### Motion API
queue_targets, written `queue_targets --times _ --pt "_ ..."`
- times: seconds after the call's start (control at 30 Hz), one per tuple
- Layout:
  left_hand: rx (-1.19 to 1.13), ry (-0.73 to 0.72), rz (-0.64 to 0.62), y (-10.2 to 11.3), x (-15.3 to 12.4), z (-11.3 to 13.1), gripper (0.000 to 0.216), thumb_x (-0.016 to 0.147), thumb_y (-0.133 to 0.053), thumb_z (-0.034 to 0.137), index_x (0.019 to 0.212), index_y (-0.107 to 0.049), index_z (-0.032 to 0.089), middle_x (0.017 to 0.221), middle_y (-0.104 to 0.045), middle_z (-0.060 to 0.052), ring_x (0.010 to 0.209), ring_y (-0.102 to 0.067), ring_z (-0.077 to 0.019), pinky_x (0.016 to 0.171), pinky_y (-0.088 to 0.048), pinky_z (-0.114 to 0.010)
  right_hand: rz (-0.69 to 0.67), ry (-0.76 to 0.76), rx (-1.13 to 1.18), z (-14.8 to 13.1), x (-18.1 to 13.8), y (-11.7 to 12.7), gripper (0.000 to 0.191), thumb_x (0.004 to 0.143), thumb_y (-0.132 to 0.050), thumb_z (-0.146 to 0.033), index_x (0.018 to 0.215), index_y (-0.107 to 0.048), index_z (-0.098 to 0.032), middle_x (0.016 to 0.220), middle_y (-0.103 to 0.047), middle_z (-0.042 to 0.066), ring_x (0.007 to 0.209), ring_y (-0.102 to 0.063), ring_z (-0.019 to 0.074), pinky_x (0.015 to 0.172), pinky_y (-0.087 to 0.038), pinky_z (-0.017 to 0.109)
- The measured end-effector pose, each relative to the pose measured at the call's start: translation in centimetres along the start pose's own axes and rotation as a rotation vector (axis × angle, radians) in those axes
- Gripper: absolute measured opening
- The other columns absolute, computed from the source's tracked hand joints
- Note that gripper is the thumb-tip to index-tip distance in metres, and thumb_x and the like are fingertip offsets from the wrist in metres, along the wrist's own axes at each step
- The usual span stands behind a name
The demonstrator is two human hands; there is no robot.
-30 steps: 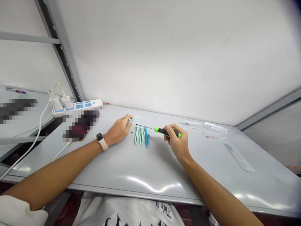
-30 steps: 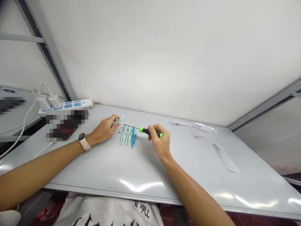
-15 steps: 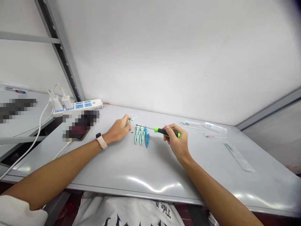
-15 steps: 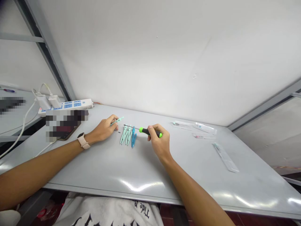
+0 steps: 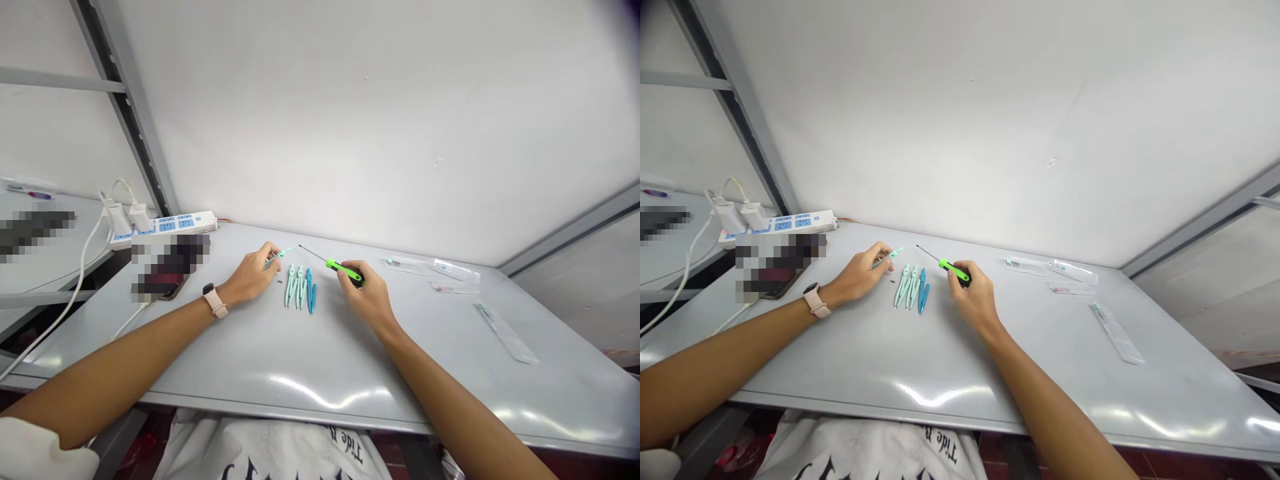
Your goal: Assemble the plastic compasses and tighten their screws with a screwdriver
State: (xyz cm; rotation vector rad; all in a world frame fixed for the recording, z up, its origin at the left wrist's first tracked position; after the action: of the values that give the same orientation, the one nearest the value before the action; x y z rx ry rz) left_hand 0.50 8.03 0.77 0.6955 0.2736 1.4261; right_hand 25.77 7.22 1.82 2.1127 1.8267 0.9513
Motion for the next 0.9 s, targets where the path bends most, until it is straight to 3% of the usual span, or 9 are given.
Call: queue_targets --times 0.13,0.27,0.53,0.8,0.9 --pt "-0.007 -0.079 0.019 0.1 -0.2 0.7 0.019 0.099 -0.049 0.039 0.107 -0.059 0.024 0.103 -0.075 -0.005 0.096 -0.069 -0.0224 0.092 -0.05 -0.039 -0.045 0.033 -0.104 1.0 0.4 -0.7 0.025 0.085 -0.061 -0.038 0.102 -0.067 -0.021 0.098 -0.075 0.009 0.085 -0.066 0.0243 0.078 -0.05 0.039" --pt "0.05 -0.192 0.025 0.0 -0.6 1.8 0.025 0.101 -0.05 0.042 0.109 -0.065 0.024 0.105 -0.076 -0.004 0.089 -0.068 -0.0208 0.086 -0.052 -0.037 -0.094 0.033 -0.235 2.0 0.6 -1.2 0.018 0.083 -0.062 -0.032 0.098 -0.067 -0.023 0.1 -0.075 0.01 0.094 -0.065 0.0282 0.084 -0.049 0.043" --pt "0.11 -0.4 -0.021 -0.9 -1.6 3.5 0.028 0.103 -0.051 0.04 0.113 -0.071 0.023 0.111 -0.078 -0.005 0.09 -0.072 -0.0205 0.087 -0.056 -0.035 -0.14 0.088 -0.361 2.2 0.7 -1.7 0.009 0.081 -0.062 -0.026 0.089 -0.064 -0.024 0.093 -0.073 0.01 0.09 -0.06 0.0287 0.078 -0.044 0.041" --pt "0.076 -0.499 -0.061 -1.3 -2.3 4.6 0.026 0.103 -0.051 0.031 0.114 -0.072 0.022 0.113 -0.078 -0.007 0.094 -0.072 -0.0192 0.089 -0.058 -0.035 -0.174 0.082 -0.392 1.9 0.4 -2.0 0.018 0.087 -0.059 -0.034 0.098 -0.067 -0.022 0.103 -0.072 0.012 0.099 -0.062 0.0312 0.089 -0.044 0.046" --pt "0.035 -0.548 -0.066 -1.2 -2.6 5.2 0.025 0.104 -0.05 0.031 0.113 -0.072 0.022 0.113 -0.077 -0.008 0.099 -0.072 -0.0199 0.088 -0.058 -0.035 -0.112 0.116 -0.343 0.9 0.2 -1.6 0.026 0.09 -0.057 -0.04 0.105 -0.067 -0.021 0.112 -0.071 0.014 0.104 -0.062 0.0318 0.095 -0.042 0.05"
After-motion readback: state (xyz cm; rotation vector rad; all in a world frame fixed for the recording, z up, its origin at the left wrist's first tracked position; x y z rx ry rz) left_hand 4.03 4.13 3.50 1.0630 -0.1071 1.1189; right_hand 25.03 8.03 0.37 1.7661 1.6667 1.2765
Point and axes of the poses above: each hand's wrist, its own x-axis towards the middle knuckle, its own y-axis out of the back of the hand, z = x × y, the point moved 9 cm from there along x, towards the middle knuckle
